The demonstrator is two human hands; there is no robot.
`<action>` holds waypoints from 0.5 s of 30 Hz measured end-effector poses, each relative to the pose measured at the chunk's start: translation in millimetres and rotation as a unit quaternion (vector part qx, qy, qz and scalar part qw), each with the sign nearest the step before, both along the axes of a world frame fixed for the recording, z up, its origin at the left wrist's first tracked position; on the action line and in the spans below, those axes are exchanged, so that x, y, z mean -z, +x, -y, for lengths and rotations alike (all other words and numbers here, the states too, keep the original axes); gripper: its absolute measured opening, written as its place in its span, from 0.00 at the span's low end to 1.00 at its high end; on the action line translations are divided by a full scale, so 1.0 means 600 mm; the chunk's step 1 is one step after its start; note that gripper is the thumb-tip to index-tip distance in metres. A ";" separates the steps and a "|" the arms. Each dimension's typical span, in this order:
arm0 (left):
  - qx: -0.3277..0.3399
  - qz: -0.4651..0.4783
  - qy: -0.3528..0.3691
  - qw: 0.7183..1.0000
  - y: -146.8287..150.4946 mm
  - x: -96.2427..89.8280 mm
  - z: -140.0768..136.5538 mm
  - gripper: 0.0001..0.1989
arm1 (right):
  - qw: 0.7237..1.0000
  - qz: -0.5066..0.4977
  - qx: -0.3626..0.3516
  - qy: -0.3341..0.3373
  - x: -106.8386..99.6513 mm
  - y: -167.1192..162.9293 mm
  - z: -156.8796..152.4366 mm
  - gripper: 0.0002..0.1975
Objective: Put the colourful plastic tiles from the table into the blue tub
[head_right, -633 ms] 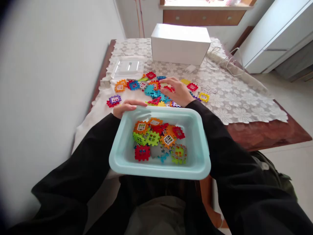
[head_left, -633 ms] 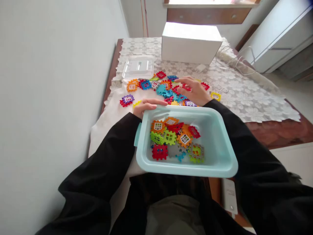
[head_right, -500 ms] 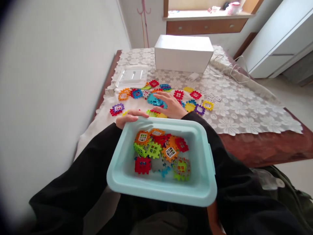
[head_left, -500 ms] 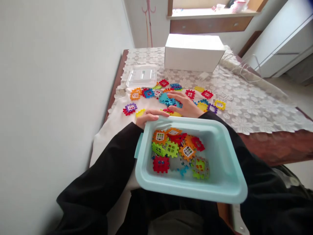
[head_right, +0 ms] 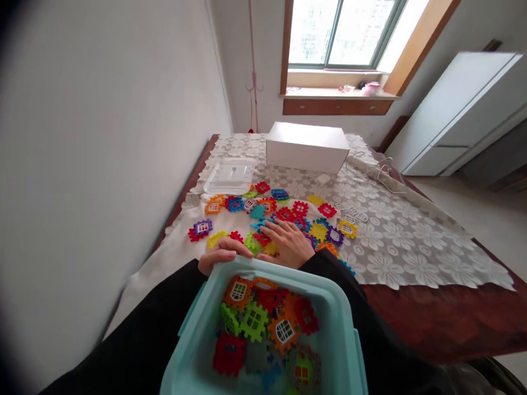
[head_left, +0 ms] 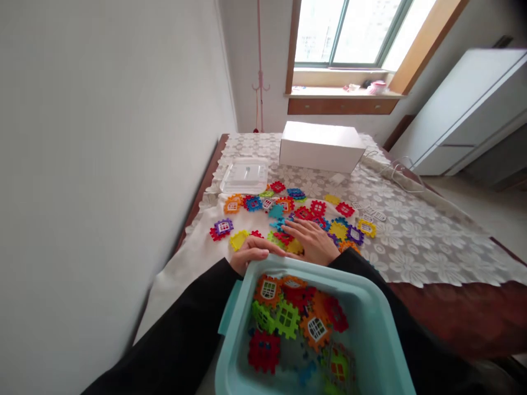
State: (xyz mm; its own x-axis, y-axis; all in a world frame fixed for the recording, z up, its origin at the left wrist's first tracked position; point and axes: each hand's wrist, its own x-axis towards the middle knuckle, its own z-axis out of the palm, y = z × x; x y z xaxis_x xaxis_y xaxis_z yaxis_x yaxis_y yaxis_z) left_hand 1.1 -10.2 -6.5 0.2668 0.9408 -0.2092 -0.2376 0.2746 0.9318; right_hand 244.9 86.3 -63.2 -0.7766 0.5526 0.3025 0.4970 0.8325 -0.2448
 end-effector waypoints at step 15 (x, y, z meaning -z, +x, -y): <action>-0.064 -0.018 -0.011 0.998 -0.016 0.034 -0.011 0.18 | 0.998 0.053 -0.018 -0.026 0.060 -0.017 -0.015 0.35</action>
State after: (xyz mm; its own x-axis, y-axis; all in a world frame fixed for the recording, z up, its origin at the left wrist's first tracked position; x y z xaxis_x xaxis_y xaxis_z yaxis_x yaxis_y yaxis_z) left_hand -8.5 -3.7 -26.9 0.1366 0.9616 -0.2381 -0.2384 0.2652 0.9342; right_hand 234.9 95.2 -99.3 -0.8226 0.5364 0.1886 0.4924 0.8380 -0.2352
